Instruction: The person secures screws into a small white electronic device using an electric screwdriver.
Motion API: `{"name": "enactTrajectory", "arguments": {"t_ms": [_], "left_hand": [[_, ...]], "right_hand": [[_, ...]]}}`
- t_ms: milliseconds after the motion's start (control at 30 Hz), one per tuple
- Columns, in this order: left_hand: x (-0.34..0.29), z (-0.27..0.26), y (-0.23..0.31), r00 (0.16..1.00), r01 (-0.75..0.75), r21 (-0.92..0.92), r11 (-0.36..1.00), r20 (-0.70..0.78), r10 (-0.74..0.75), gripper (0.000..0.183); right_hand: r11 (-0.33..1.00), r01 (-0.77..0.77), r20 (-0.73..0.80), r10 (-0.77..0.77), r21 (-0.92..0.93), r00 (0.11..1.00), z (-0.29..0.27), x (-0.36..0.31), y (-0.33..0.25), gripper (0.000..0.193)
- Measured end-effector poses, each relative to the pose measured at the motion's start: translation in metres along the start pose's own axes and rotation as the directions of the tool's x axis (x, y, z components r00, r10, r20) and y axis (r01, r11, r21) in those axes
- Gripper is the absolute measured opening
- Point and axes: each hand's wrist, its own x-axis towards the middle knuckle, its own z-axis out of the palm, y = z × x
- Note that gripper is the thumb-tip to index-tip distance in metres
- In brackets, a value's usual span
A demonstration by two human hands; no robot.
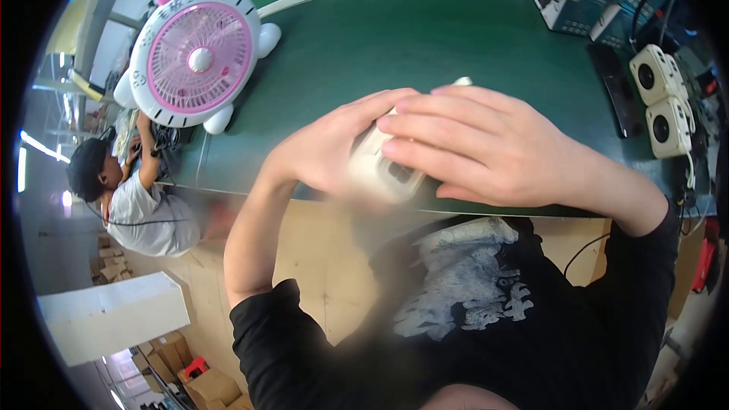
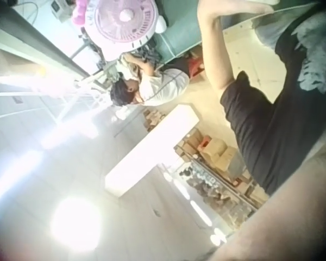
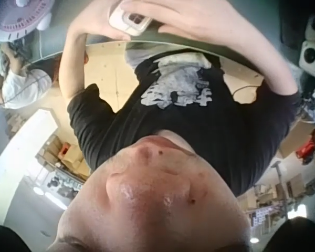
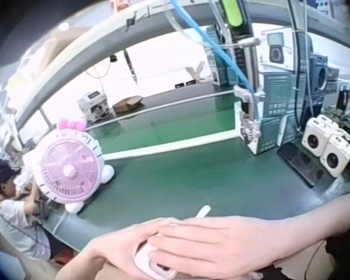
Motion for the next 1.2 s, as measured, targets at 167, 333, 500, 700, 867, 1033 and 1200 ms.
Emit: {"name": "enactTrajectory", "arguments": {"t_ms": [167,333,500,700,867,1033,1200], "left_hand": [[0.035,0.004,0.004,0.975,-0.100,-0.030,0.995,0.198,0.104,0.107],[0.053,0.010,0.009,0.962,0.015,-0.167,0.986,0.272,0.031,0.111],[0.059,0.012,0.010,0.961,0.022,-0.228,0.973,0.273,0.042,0.092],[0.056,0.007,0.022,0.996,-0.039,0.150,0.988,-0.070,0.050,0.095],[0.060,0.024,0.031,0.956,-0.023,0.325,0.945,-0.268,0.116,0.067],[0.062,0.028,0.023,0.926,-0.107,0.444,0.889,-0.282,0.252,0.059],[0.067,0.029,0.020,0.925,-0.085,0.469,0.879,-0.292,0.245,0.054]], "right_hand": [[0.982,-0.111,0.078,0.100,0.150,0.992,-0.003,-0.010,0.010,0.054],[0.956,-0.215,0.140,0.189,0.201,0.972,-0.012,-0.023,0.007,0.059],[0.927,-0.278,0.108,0.258,0.251,0.960,-0.012,-0.033,0.007,0.057],[0.740,-0.579,0.126,0.575,0.343,0.809,-0.017,-0.054,0.020,0.063],[0.666,-0.659,0.093,0.675,0.349,0.732,-0.014,-0.058,0.027,0.063],[0.635,-0.692,0.113,0.703,0.344,0.702,-0.012,-0.059,0.025,0.065],[0.575,-0.691,0.151,0.711,0.438,0.687,-0.006,-0.064,0.029,0.065]]}}
